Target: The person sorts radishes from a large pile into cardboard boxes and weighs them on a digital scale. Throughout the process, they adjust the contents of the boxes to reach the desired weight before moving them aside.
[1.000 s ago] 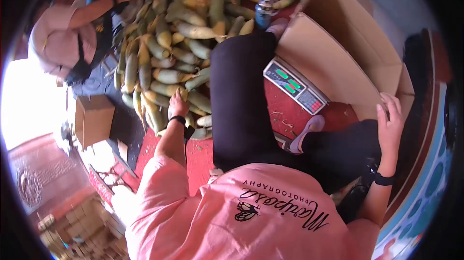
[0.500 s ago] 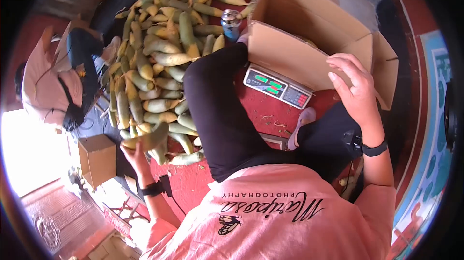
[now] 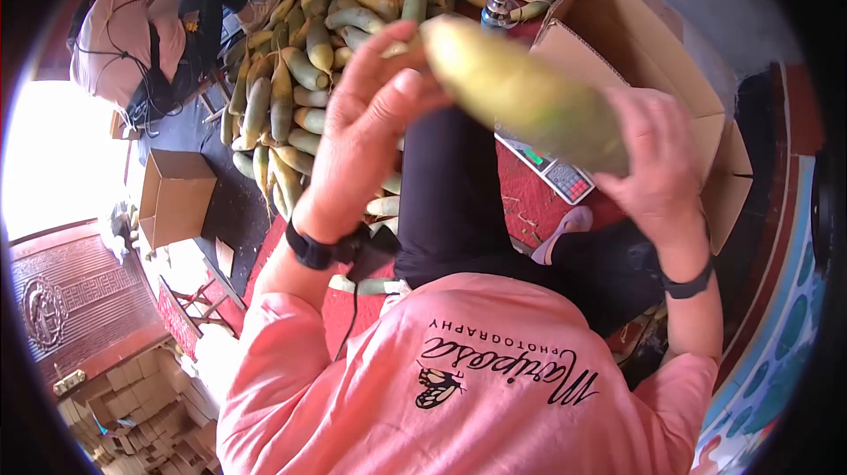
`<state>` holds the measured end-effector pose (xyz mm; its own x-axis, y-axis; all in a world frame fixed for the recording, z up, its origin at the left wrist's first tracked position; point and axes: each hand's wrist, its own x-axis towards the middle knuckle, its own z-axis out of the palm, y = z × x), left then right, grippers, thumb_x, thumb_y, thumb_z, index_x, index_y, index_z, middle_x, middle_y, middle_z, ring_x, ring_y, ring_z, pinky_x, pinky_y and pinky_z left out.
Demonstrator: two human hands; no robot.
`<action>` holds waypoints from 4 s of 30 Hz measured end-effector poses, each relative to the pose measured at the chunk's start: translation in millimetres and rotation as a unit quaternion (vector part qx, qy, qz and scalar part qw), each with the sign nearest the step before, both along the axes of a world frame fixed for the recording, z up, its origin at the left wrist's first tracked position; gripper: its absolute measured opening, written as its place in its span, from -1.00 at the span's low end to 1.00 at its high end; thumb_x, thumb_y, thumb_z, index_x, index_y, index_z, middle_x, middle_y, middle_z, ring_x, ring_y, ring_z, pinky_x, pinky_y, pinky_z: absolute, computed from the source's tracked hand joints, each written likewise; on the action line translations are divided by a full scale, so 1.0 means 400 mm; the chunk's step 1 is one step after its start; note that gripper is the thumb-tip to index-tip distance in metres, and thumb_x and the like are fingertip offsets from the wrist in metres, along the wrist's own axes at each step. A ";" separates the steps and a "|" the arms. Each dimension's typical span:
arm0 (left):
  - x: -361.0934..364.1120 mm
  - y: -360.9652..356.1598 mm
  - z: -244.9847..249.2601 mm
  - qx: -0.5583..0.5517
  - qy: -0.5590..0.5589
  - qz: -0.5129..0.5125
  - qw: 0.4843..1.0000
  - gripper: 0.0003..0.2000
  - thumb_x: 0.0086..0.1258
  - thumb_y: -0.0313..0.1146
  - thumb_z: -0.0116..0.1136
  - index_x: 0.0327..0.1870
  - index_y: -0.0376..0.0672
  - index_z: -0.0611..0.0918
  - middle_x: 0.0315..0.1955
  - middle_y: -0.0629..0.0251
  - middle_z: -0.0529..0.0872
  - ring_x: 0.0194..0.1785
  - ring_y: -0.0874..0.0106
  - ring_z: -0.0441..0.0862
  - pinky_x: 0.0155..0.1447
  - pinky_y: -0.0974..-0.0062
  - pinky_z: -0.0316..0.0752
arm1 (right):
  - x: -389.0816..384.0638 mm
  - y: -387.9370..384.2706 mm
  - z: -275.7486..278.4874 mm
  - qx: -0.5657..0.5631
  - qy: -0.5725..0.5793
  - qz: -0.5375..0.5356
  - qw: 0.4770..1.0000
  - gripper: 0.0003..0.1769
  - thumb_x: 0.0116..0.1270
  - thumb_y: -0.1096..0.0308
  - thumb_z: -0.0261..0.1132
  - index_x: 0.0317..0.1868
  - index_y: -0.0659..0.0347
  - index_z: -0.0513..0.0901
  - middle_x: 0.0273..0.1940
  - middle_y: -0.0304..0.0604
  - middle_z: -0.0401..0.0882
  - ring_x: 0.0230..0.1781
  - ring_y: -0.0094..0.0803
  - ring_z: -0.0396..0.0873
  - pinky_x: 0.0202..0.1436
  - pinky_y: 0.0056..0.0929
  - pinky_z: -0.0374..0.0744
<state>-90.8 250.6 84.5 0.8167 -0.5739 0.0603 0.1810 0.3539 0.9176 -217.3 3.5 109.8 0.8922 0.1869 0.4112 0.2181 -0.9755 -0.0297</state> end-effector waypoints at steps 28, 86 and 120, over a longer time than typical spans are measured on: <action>0.092 0.310 -1.110 0.737 -0.524 -0.173 0.389 -0.77 0.15 -0.32 0.05 -0.16 0.04 0.61 -0.23 0.35 0.54 -0.05 0.35 0.40 0.02 0.28 0.22 | -0.203 -0.379 -0.161 0.105 0.190 -0.345 0.913 -0.68 0.30 0.36 0.15 0.04 0.27 0.50 0.04 -0.03 0.48 0.07 -0.13 0.45 0.13 -0.32 0.41; 0.283 0.127 -0.851 0.809 -0.217 0.036 0.545 -0.50 0.02 -0.30 0.17 0.08 -0.07 0.44 -0.05 0.17 0.52 0.05 0.19 0.45 0.09 0.19 0.35 | -0.351 -0.368 -0.243 -0.024 0.022 -0.401 0.916 -0.61 0.35 0.38 0.10 0.17 0.30 0.41 0.13 0.04 0.42 0.14 -0.08 0.40 0.21 -0.23 0.37; 0.265 0.407 -0.613 0.212 0.081 0.407 0.885 -0.80 0.41 -0.22 -0.03 -0.05 -0.04 0.51 -0.19 0.28 0.52 -0.12 0.43 0.50 -0.19 0.40 0.56 | -0.353 -0.359 -0.284 0.158 -0.063 -0.409 0.897 -0.66 0.38 0.32 0.07 0.11 0.29 0.42 0.07 0.06 0.41 0.00 -0.07 0.48 0.05 -0.25 0.47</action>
